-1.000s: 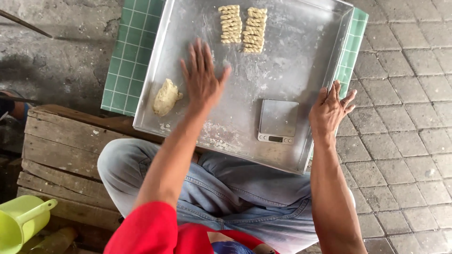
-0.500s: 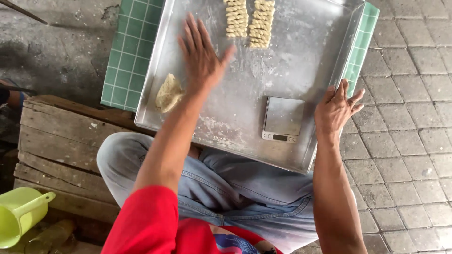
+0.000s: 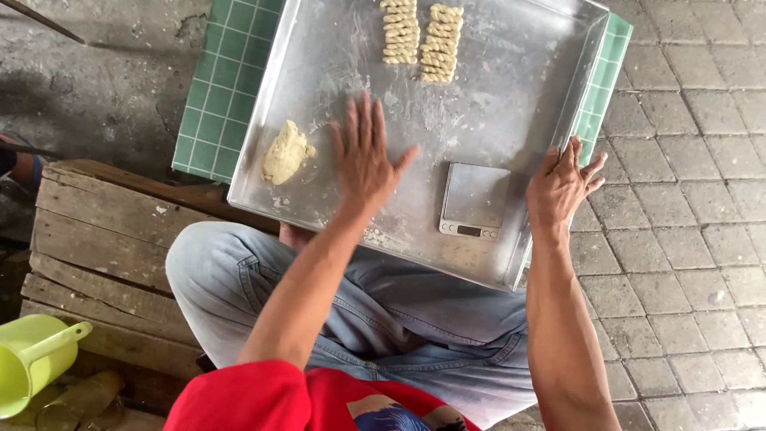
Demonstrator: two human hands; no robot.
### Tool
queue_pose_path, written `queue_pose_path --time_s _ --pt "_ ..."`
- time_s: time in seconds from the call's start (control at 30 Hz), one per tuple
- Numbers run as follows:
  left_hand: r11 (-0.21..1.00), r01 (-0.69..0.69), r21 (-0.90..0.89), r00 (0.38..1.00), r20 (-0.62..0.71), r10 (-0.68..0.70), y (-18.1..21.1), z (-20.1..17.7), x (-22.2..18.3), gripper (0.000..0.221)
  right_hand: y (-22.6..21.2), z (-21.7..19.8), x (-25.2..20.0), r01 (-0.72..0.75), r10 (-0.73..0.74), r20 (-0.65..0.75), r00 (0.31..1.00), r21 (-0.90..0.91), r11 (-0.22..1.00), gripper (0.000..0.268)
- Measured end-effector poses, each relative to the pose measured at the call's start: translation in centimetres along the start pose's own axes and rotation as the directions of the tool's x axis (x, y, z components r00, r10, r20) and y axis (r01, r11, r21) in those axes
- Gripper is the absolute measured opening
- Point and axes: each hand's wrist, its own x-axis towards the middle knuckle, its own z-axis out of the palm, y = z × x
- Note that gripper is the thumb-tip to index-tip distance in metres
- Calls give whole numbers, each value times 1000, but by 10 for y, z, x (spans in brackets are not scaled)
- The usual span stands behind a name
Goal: Weighing, rolling, and braiding dough into strips on a metal tray.
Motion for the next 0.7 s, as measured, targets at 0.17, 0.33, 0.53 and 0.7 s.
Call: queue_pose_path --time_s 0.17,0.33,0.53,0.7 --pt "995 99 -29 991 91 -96 -35 -5 69 115 -5 -2 4 -59 56 55 997 67 996 57" --pt "989 110 -98 986 135 -96 -61 -6 108 100 -3 -2 7 -22 21 38 999 38 999 53" --pt "980 180 -86 984 5 -180 -33 0 45 103 -10 -6 5 -40 38 64 997 26 999 55" --pt "976 186 110 983 -6 -186 -33 11 42 105 -7 -6 1 -68 65 80 995 27 997 57"
